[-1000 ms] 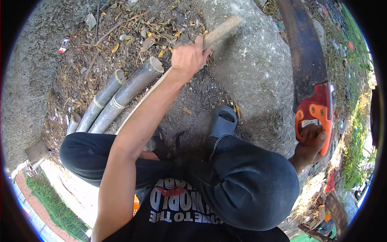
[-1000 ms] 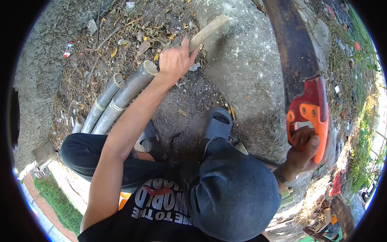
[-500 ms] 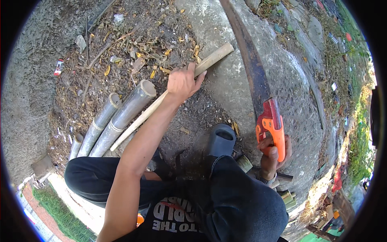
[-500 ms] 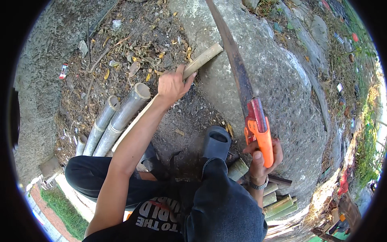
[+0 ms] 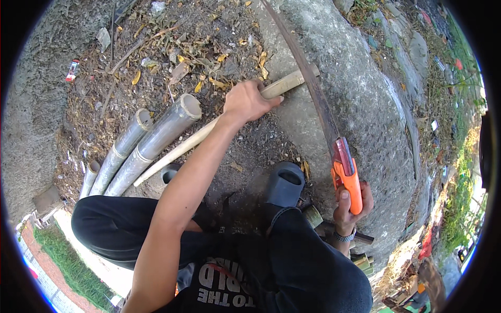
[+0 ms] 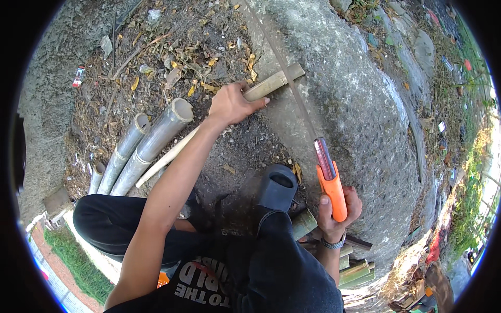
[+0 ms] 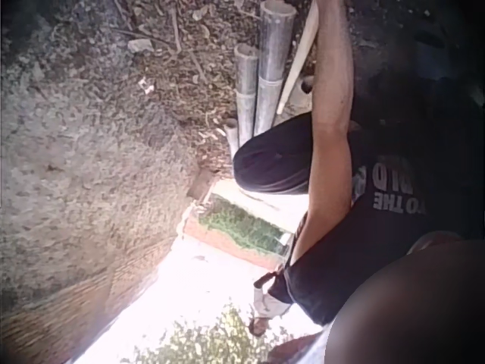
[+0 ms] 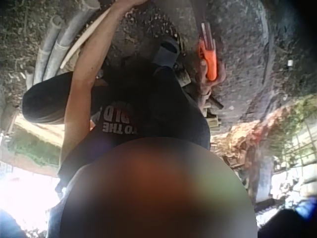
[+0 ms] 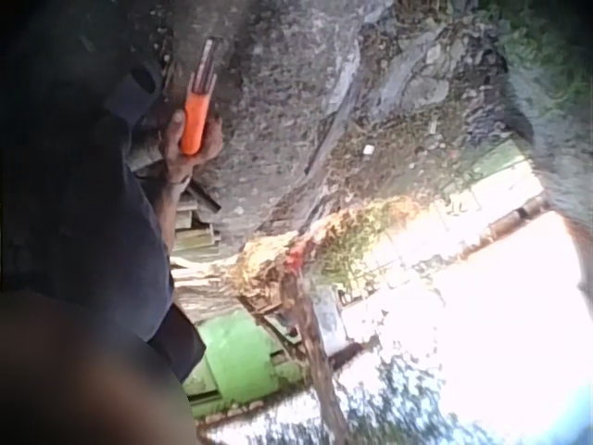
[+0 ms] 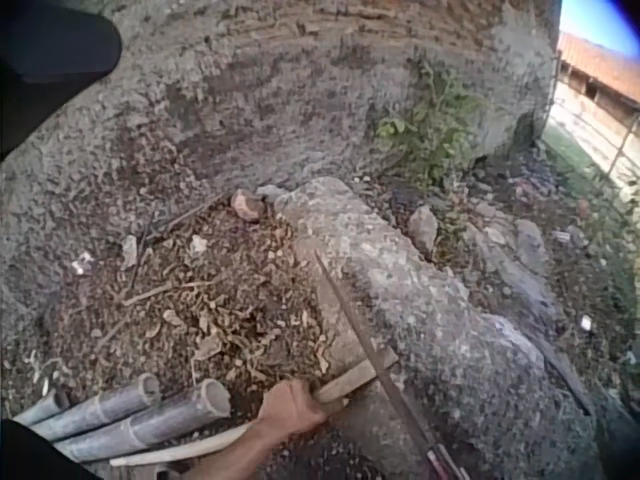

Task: The person is using a hand saw to cut a small piece of bamboo into sections while sitting outdoors.

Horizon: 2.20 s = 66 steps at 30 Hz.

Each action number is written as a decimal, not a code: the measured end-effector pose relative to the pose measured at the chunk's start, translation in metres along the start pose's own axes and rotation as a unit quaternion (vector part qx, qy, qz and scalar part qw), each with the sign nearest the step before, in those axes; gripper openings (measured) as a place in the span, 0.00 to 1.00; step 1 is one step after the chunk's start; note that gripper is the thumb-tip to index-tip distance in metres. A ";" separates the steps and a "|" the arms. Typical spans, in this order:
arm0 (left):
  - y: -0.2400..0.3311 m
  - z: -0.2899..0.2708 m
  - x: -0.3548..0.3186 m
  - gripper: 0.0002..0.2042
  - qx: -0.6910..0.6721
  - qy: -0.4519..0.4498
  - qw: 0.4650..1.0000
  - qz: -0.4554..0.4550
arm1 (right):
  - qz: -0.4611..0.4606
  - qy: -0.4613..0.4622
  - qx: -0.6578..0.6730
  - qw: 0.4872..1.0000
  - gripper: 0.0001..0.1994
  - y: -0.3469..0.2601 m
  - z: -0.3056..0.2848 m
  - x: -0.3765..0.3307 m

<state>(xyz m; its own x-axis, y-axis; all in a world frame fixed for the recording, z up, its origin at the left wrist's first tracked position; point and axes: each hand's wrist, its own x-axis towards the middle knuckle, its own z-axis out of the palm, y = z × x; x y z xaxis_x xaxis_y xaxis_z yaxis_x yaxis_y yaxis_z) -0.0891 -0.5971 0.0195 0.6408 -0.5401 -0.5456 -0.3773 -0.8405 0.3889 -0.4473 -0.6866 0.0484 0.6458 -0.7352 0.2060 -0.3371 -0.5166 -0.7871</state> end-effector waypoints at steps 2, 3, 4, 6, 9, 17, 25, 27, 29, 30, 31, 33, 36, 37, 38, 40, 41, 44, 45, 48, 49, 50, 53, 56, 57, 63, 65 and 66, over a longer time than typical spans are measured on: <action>0.000 0.008 0.000 0.32 -0.010 0.013 1.000 0.009 | -0.034 0.027 -0.013 0.999 0.14 -0.001 0.000 0.002; 0.000 0.008 0.000 0.29 0.011 0.021 1.000 0.016 | -0.069 0.062 -0.022 0.995 0.13 -0.002 0.001 0.004; 0.000 0.008 0.000 0.27 0.031 0.030 0.999 0.022 | -0.070 0.061 -0.025 0.995 0.13 0.002 -0.001 0.000; -0.002 0.005 -0.003 0.27 0.050 0.008 0.998 0.046 | -0.095 0.052 -0.066 0.992 0.24 0.011 -0.006 -0.008; 0.003 -0.003 -0.006 0.26 0.071 -0.024 0.996 0.046 | -0.049 -0.029 -0.079 0.995 0.19 0.007 -0.016 -0.004; 0.003 0.006 0.000 0.22 0.058 -0.014 0.998 0.013 | -0.071 0.023 -0.083 0.994 0.15 -0.019 -0.002 0.012; 0.002 0.009 0.002 0.19 0.057 -0.011 0.998 0.012 | -0.036 -0.081 -0.113 0.990 0.13 -0.023 -0.010 0.004; -0.001 0.011 -0.001 0.19 0.059 -0.006 0.998 0.022 | -0.012 -0.112 -0.057 0.992 0.14 -0.027 -0.008 0.006; -0.006 0.012 0.001 0.19 0.059 0.000 0.998 0.029 | -0.013 -0.102 -0.042 0.994 0.14 -0.035 -0.005 0.016; -0.002 0.011 0.001 0.19 0.061 0.000 0.998 0.025 | -0.013 -0.091 -0.024 0.996 0.14 -0.036 -0.005 0.020; 0.002 0.009 0.001 0.18 0.063 -0.001 0.998 0.021 | -0.018 -0.042 -0.041 0.998 0.13 -0.035 -0.002 0.022; 0.006 0.007 -0.003 0.18 0.065 0.003 0.998 0.015 | -0.023 -0.045 -0.051 0.997 0.13 -0.031 -0.005 0.023; 0.000 0.009 -0.002 0.18 0.062 0.003 0.998 0.018 | -0.035 -0.077 -0.058 0.995 0.12 -0.027 -0.021 0.007; -0.005 0.013 0.001 0.18 0.068 0.005 0.997 0.025 | -0.021 -0.069 -0.042 0.997 0.12 -0.030 -0.030 -0.002; -0.011 0.015 0.005 0.18 0.074 0.008 0.997 0.032 | -0.007 -0.061 -0.025 0.998 0.12 -0.030 -0.038 -0.009; 0.001 0.012 0.001 0.18 0.068 -0.002 0.997 0.022 | 0.006 -0.084 -0.050 0.995 0.14 -0.036 -0.048 -0.009; 0.006 0.010 -0.002 0.18 0.064 -0.006 0.998 0.010 | -0.026 -0.073 -0.062 0.995 0.14 -0.033 -0.042 -0.003; -0.001 0.012 -0.003 0.18 0.059 0.006 0.998 0.028 | -0.083 -0.102 -0.098 0.986 0.17 -0.027 -0.001 0.036; -0.005 0.008 0.002 0.18 0.064 -0.015 0.998 0.010 | -0.052 -0.094 -0.067 0.992 0.16 -0.022 0.004 0.033; -0.001 0.012 0.006 0.17 0.068 0.013 0.997 0.019 | 0.001 -0.095 -0.017 0.995 0.13 -0.022 -0.019 0.006; -0.002 0.010 0.003 0.17 0.085 0.002 0.996 0.015 | 0.025 -0.100 0.006 0.995 0.13 -0.024 -0.029 -0.006; 0.001 0.010 0.002 0.17 0.082 0.002 0.997 0.015 | 0.023 -0.101 0.004 0.995 0.13 -0.021 -0.033 -0.012; 0.007 0.011 0.003 0.18 0.066 0.000 0.998 0.006 | -0.017 -0.085 -0.035 0.996 0.11 -0.026 -0.022 0.003; -0.006 0.009 0.000 0.18 0.065 0.005 0.998 0.014 | -0.058 -0.121 -0.042 0.990 0.13 -0.037 0.021 0.043; -0.005 0.010 0.004 0.17 0.062 -0.001 0.998 0.014 | -0.036 -0.124 -0.022 0.991 0.10 -0.038 0.014 0.039; 0.010 0.009 -0.002 0.17 0.068 0.018 0.997 0.030 | 0.127 -0.131 -0.136 0.974 0.08 -0.017 -0.067 -0.041; 0.007 0.011 -0.007 0.17 0.068 0.025 0.997 0.015 | 0.002 -0.103 -0.008 0.995 0.09 -0.044 -0.018 0.025; 0.003 0.011 -0.007 0.17 0.070 0.026 0.997 0.014 | -0.056 -0.118 -0.033 0.991 0.09 -0.036 0.007 0.048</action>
<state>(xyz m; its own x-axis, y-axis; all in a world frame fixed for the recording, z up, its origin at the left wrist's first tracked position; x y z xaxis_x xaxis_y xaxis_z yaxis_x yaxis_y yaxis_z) -0.1022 -0.5966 0.0159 0.6613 -0.5631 -0.4955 -0.4823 -0.8252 0.2941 -0.3999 -0.7003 0.0823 0.8217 -0.5521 0.1414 -0.2932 -0.6223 -0.7258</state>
